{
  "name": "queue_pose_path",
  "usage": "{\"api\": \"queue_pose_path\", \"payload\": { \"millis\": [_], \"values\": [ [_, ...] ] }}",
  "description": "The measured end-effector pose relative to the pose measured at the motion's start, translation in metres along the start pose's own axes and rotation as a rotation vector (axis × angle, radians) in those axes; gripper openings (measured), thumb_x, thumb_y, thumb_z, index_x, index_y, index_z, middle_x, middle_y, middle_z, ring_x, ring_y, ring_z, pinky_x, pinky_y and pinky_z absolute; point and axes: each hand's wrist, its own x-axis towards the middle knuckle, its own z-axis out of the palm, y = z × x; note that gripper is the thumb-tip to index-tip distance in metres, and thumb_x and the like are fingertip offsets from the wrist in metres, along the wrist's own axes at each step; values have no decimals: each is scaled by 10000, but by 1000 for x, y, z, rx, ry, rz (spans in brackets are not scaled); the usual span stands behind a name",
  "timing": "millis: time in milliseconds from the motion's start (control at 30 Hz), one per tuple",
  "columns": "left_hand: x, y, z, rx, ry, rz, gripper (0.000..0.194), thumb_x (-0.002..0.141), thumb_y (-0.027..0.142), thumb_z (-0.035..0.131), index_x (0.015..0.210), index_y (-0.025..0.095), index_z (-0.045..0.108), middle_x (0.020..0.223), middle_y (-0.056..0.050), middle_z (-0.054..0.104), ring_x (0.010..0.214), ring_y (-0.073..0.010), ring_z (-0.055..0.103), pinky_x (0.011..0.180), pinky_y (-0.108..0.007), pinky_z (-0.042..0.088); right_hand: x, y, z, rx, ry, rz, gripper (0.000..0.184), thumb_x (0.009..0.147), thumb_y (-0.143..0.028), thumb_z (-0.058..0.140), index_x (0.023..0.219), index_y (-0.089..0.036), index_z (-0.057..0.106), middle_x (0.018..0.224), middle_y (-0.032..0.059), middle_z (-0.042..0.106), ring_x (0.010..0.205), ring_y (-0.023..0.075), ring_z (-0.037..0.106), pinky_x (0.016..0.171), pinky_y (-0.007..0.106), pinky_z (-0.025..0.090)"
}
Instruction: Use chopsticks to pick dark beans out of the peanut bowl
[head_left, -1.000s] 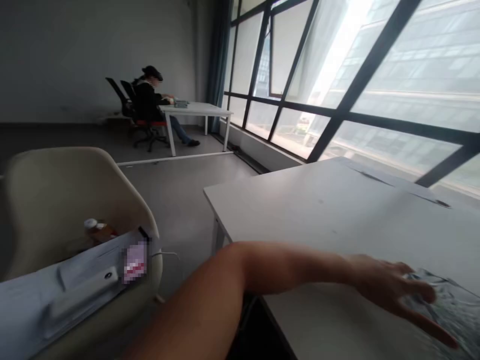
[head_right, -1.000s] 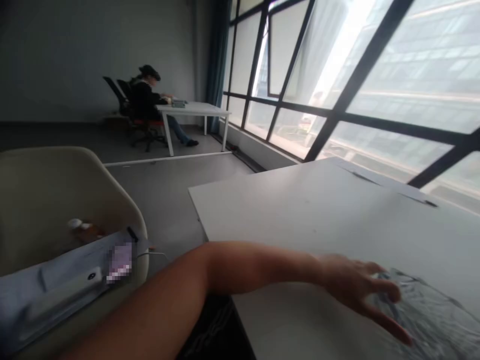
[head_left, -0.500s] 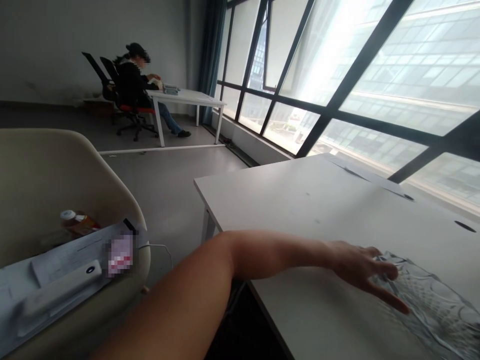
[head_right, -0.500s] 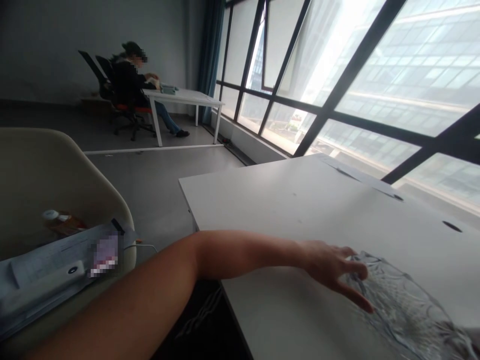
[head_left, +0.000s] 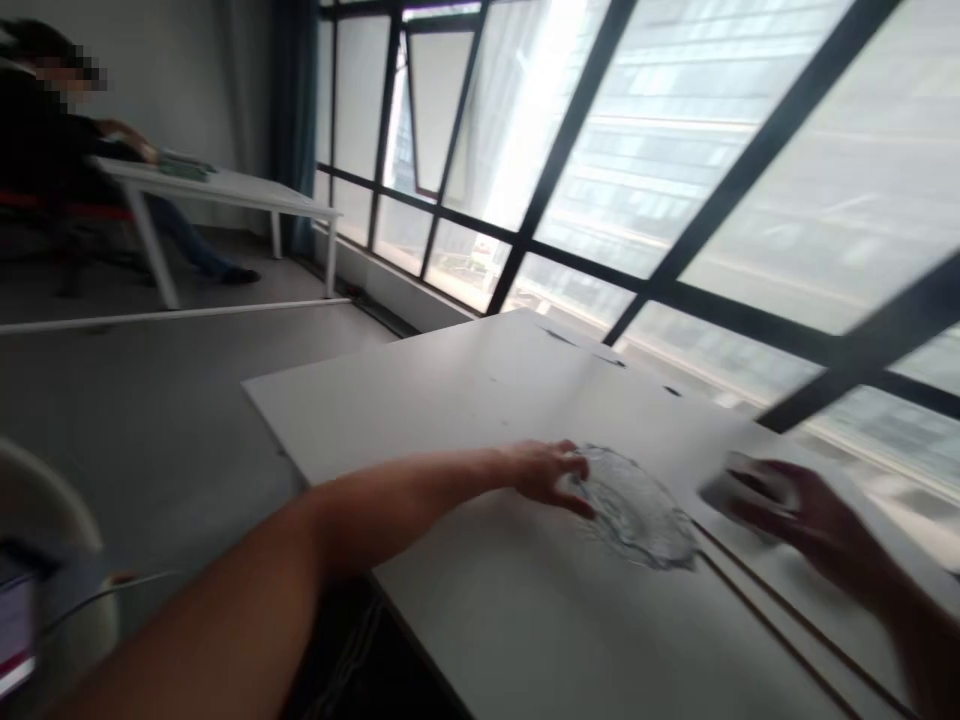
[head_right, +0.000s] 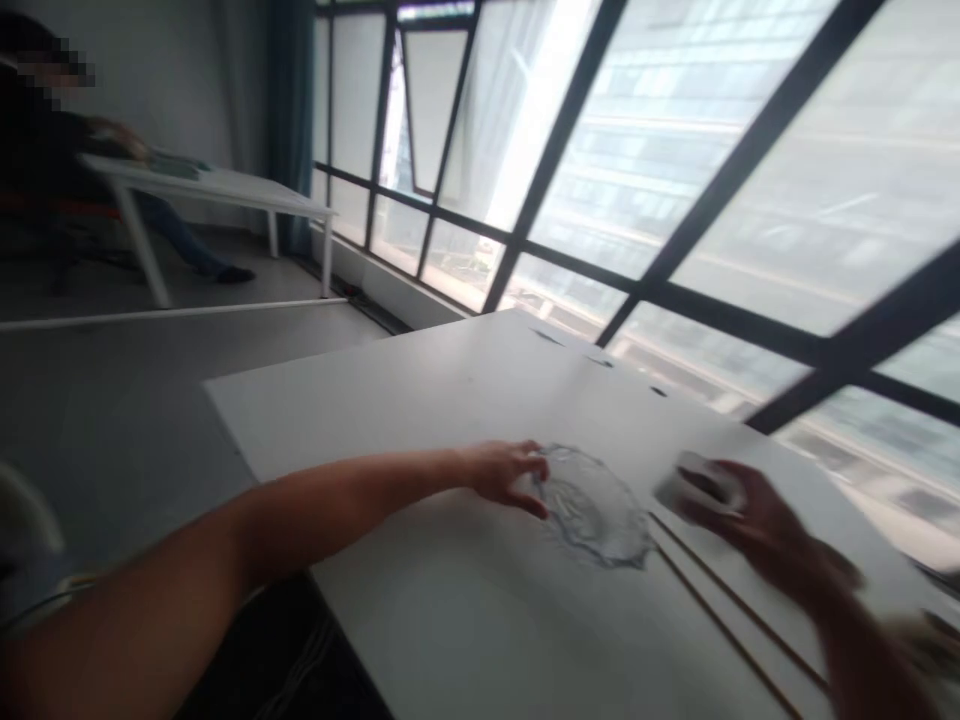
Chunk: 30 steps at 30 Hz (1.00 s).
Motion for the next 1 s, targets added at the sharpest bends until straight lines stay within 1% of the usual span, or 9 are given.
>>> {"api": "queue_pose_path", "payload": {
  "millis": [33, 67, 133, 200, 367, 567, 667, 800, 1000],
  "values": [
    [3, -2, 3, 18, 14, 17, 637, 773, 753, 568, 1172, 256, 556, 1370, -94, 459, 1129, -313, 588, 975, -437, 460, 1, 2, -4, 7, -63, 79, 521, 627, -560, 840, 984, -256, 614, 868, 128, 696, 670, 264, 671, 543, 375, 528],
    [7, -5, 5, 36, 33, 32, 630, 776, 753, 565, 1161, 255, 558, 1349, -98, 477, 1108, -309, 598, 967, -437, 465, 1, 3, -5, 21, -167, 107, 597, 597, -554, 841, 1042, -247, 587, 906, 122, 703, 723, 289, 687, 579, 391, 554],
    [13, -11, 10, 57, 81, 53, 612, 785, 754, 553, 1145, 259, 557, 1352, -100, 476, 1101, -300, 600, 965, -431, 463, 2, 4, 0, -17, -288, 56, 595, 659, -523, 784, 1115, -225, 545, 939, 102, 704, 791, 290, 693, 605, 378, 566],
    [16, -12, 11, 57, 100, 72, 603, 784, 755, 551, 1131, 262, 558, 1347, -96, 484, 1066, -284, 611, 941, -417, 474, 2, 2, 9, -108, -313, -57, 549, 705, -454, 748, 1148, -211, 535, 1000, 95, 696, 835, 271, 686, 630, 358, 565],
    [9, -2, 3, 65, 49, 68, 614, 802, 758, 514, 1149, 253, 558, 1371, -115, 471, 1083, -309, 600, 933, -428, 465, -3, 0, 19, -359, -252, -275, 561, 698, -206, 746, 1226, -199, 557, 1139, 117, 628, 932, 272, 643, 737, 397, 566],
    [10, 5, 0, 47, 88, 76, 562, 818, 717, 538, 1085, 224, 583, 1276, -133, 546, 1160, -322, 540, 1049, -515, 332, -3, -8, 23, -633, -203, -432, 606, 700, -20, 675, 1265, -220, 585, 1211, 120, 577, 1062, 309, 559, 789, 426, 560],
    [10, 3, 2, 12, 95, 83, 571, 811, 726, 539, 1081, 224, 582, 1270, -127, 546, 1167, -316, 525, 1047, -512, 340, -4, -14, 26, -723, -173, -483, 540, 768, 23, 593, 1248, -224, 609, 1234, 120, 571, 1070, 297, 551, 811, 413, 547],
    [11, 0, 5, -84, 115, 144, 586, 798, 726, 557, 1086, 216, 572, 1262, -134, 526, 1136, -286, 532, 1002, -432, 432, -6, -15, 32, -835, -167, -537, 459, 855, 13, 529, 1239, -217, 630, 1266, 132, 563, 1046, 285, 561, 827, 409, 525],
    [11, -3, 5, -71, 89, 129, 616, 802, 731, 549, 1123, 206, 567, 1301, -148, 491, 1073, -277, 576, 960, -437, 473, -6, -6, 42, -904, -129, -668, 501, 875, 47, 468, 1247, -244, 634, 1320, 122, 555, 1143, 298, 526, 842, 417, 502]
  ]
}}
